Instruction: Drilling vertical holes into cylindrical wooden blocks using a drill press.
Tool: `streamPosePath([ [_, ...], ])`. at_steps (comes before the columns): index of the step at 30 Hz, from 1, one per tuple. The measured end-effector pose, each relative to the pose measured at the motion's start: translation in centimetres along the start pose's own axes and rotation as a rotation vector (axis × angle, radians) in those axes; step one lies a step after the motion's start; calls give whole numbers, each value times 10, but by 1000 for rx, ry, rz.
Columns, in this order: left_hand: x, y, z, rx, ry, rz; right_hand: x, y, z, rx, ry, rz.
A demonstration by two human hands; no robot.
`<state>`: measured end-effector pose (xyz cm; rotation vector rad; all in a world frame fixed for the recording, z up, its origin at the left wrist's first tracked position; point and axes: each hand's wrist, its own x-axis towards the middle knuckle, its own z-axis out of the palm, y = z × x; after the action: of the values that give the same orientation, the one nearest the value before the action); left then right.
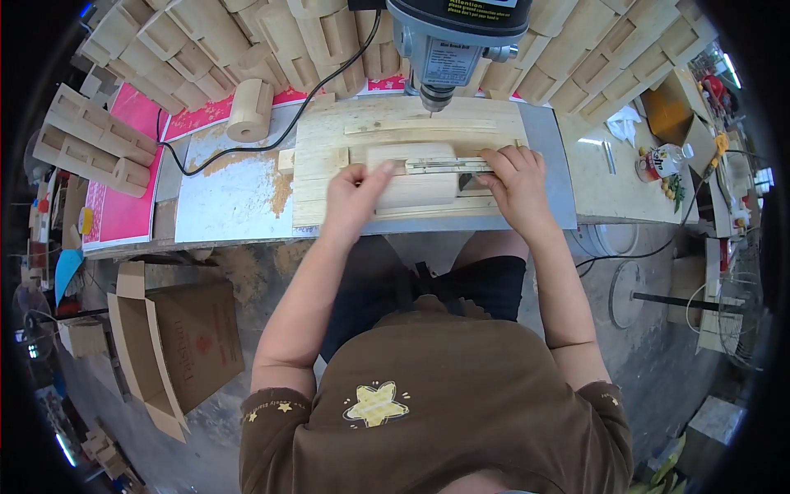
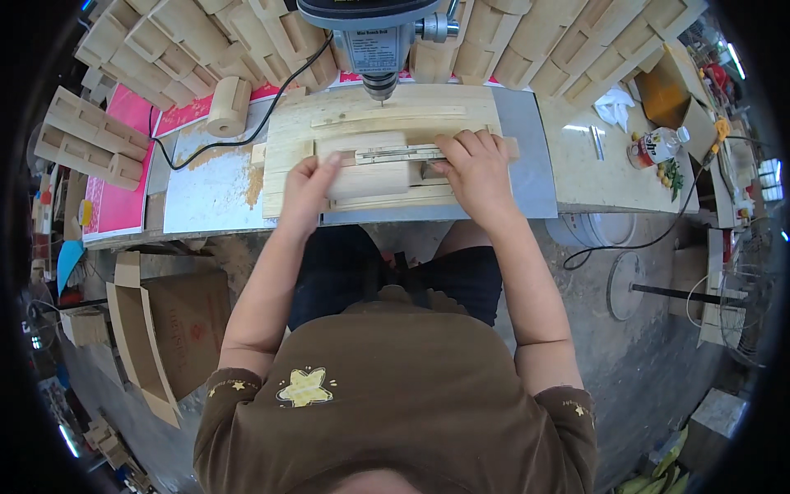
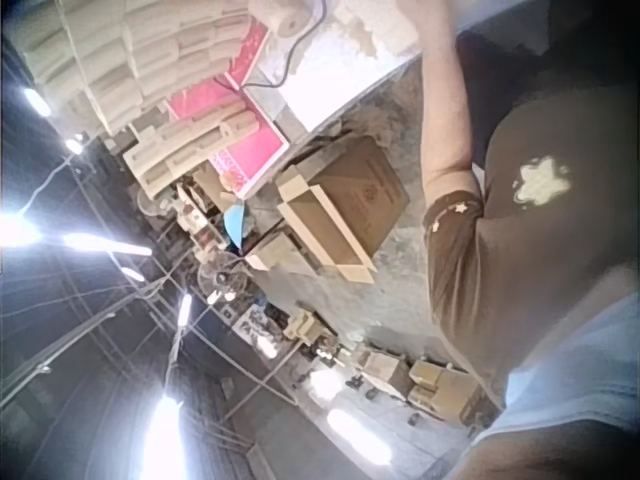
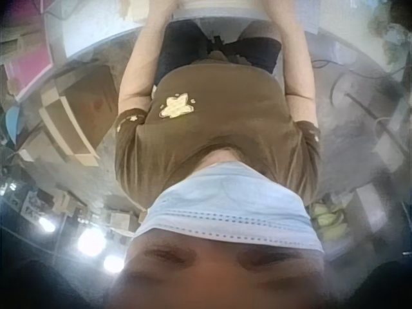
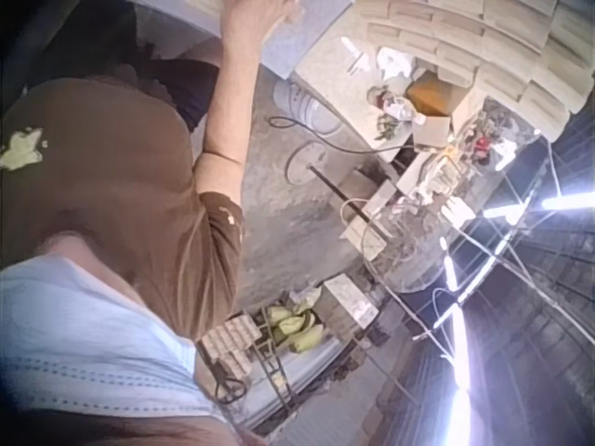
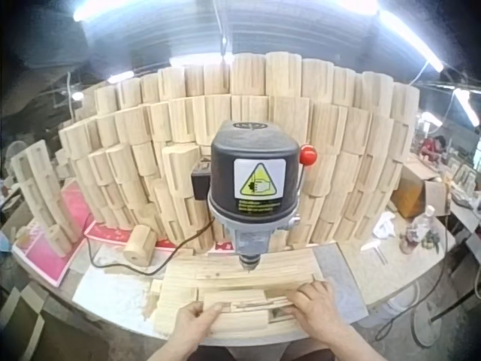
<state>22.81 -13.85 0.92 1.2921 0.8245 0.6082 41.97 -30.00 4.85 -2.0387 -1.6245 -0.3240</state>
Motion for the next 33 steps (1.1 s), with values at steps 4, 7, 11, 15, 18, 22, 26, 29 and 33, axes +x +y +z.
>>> streamPosePath([
  [4, -10, -3, 23, 140, -16, 152, -3, 5, 5, -25, 41, 15],
  [7, -11, -31, 6, 192, -20, 363, -8, -2, 4, -102, 91, 62],
  [11, -26, -29, 3, 586, -25, 664, -12, -1, 15, -43, 178, 137],
  [15, -9, -31, 16, 799, 93, 749, -1, 15, 22, -46, 185, 148],
  [18, 11, -27, 20, 875, 189, 733, 21, 29, 28, -78, 161, 161],
  [22, 27, -28, 12, 914, 208, 680, 31, 30, 39, -25, 148, 123],
  [26, 37, -29, -16, 893, 167, 646, 37, 13, 46, 105, 190, 45],
  [29, 40, -26, -25, 966, 124, 681, 40, 22, 28, 449, 219, 200],
  [33, 41, -27, -28, 959, 90, 667, 101, 44, -50, 489, 596, 116],
])
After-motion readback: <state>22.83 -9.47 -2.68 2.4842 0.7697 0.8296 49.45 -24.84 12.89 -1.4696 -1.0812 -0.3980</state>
